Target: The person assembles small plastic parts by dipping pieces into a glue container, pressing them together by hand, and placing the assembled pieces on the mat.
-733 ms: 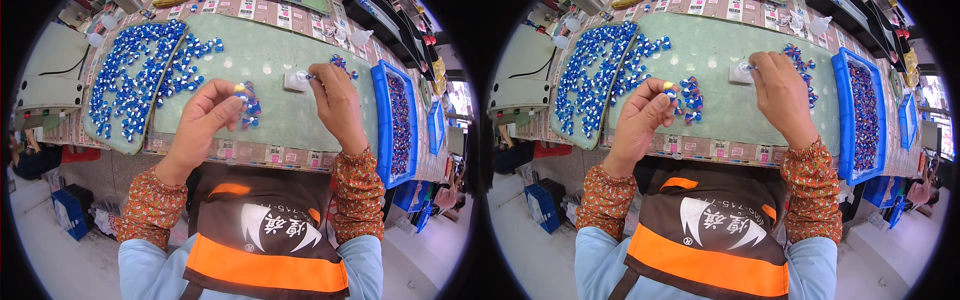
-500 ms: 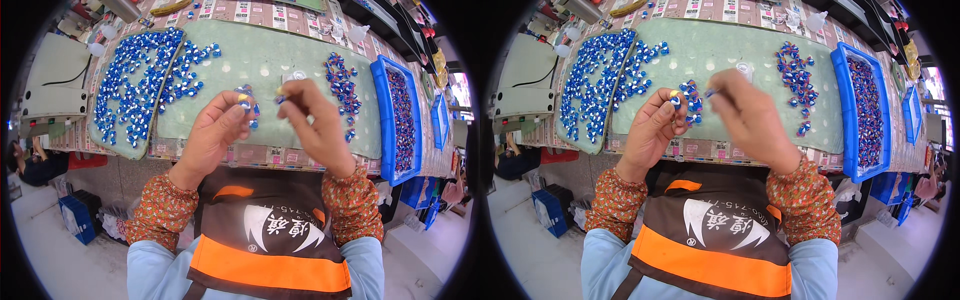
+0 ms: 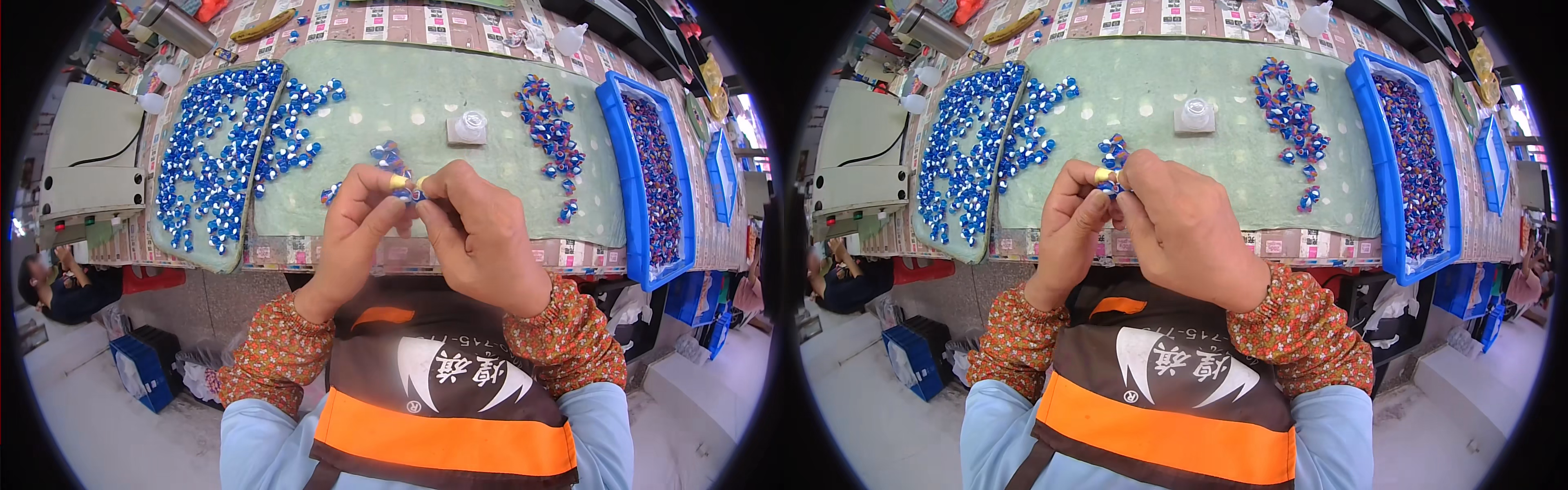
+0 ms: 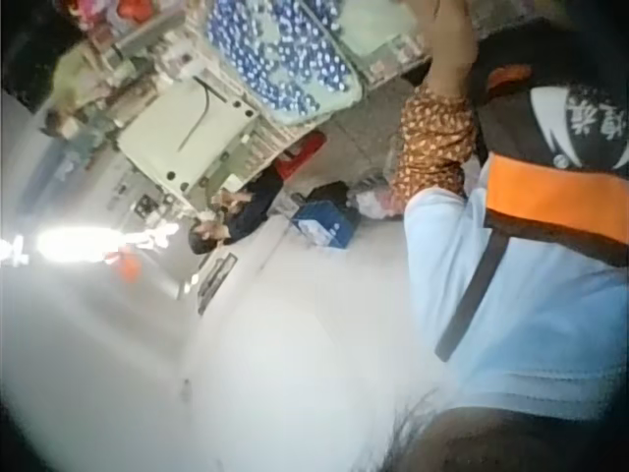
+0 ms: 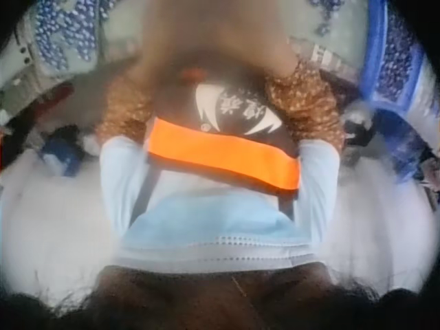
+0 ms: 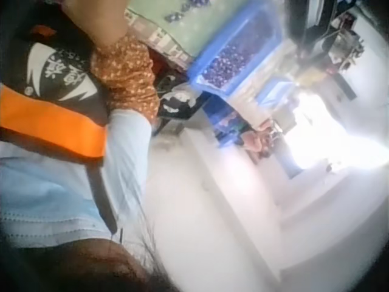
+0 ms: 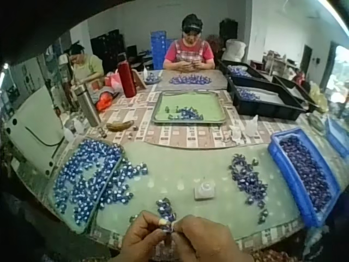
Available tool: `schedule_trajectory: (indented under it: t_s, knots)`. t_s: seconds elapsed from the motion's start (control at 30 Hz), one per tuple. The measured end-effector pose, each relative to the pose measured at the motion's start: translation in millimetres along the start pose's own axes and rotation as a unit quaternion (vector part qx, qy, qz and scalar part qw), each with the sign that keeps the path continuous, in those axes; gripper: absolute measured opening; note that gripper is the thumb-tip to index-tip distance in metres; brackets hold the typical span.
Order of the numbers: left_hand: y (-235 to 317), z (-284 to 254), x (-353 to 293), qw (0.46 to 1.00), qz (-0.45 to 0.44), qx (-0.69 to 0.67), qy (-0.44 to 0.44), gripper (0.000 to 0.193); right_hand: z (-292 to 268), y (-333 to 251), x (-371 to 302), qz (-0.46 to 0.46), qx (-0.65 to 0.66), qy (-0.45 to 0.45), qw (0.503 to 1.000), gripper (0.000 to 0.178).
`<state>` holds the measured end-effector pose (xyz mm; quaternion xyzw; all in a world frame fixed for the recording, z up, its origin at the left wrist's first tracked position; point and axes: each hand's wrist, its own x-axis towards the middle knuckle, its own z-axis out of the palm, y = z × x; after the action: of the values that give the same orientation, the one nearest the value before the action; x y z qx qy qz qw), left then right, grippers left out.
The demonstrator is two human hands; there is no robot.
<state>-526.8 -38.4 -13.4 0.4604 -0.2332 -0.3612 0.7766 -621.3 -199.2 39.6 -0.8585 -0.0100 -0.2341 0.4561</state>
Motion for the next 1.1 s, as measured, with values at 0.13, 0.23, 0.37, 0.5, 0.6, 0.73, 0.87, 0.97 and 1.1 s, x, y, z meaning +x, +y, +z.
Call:
schedule_trajectory:
  t_s: [0.13, 0.23, 0.37, 0.5, 0.6, 0.73, 0.87, 0.97, 1.1]
  knots:
    - [-4, 4, -4, 0.98, 0.109, 0.168, 0.009, 0.017, 7, -4, -4, 0.033, 0.03, 0.017, 0.999, 0.014]
    - [-9, -1, -5, 0.968, 0.128, 0.218, 0.006, 0.018, 12, 7, -7, -0.013, 0.007, 0.037, 0.999, 0.015]
    - [-15, -4, -7, 0.958, 0.142, 0.249, 0.005, 0.019, 13, 11, -12, -0.016, 0.027, 0.033, 0.999, 0.016]
    - [-21, -7, -9, 0.952, 0.148, 0.269, 0.007, 0.021, 16, 16, -16, -0.014, 0.045, 0.039, 0.998, 0.015]
    - [-22, -8, -9, 0.948, 0.146, 0.283, 0.005, 0.021, 16, 17, -18, -0.007, 0.047, 0.035, 0.998, 0.015]
    - [-17, -3, -7, 0.932, 0.148, 0.332, 0.002, 0.019, 11, 20, -20, 0.0, 0.044, 0.028, 0.999, 0.014]
    - [6, 8, -1, 0.903, 0.118, 0.412, 0.008, 0.018, -3, 21, -20, 0.06, 0.042, -0.028, 0.997, 0.014]
    - [13, -5, 4, 0.846, 0.177, 0.503, -0.012, 0.019, -22, 22, -23, 0.068, -0.002, -0.017, 0.998, 0.014]
    - [17, -20, 3, 0.829, 0.147, 0.539, 0.035, 0.02, -67, 62, -29, 0.108, -0.182, 0.075, 0.974, 0.012]
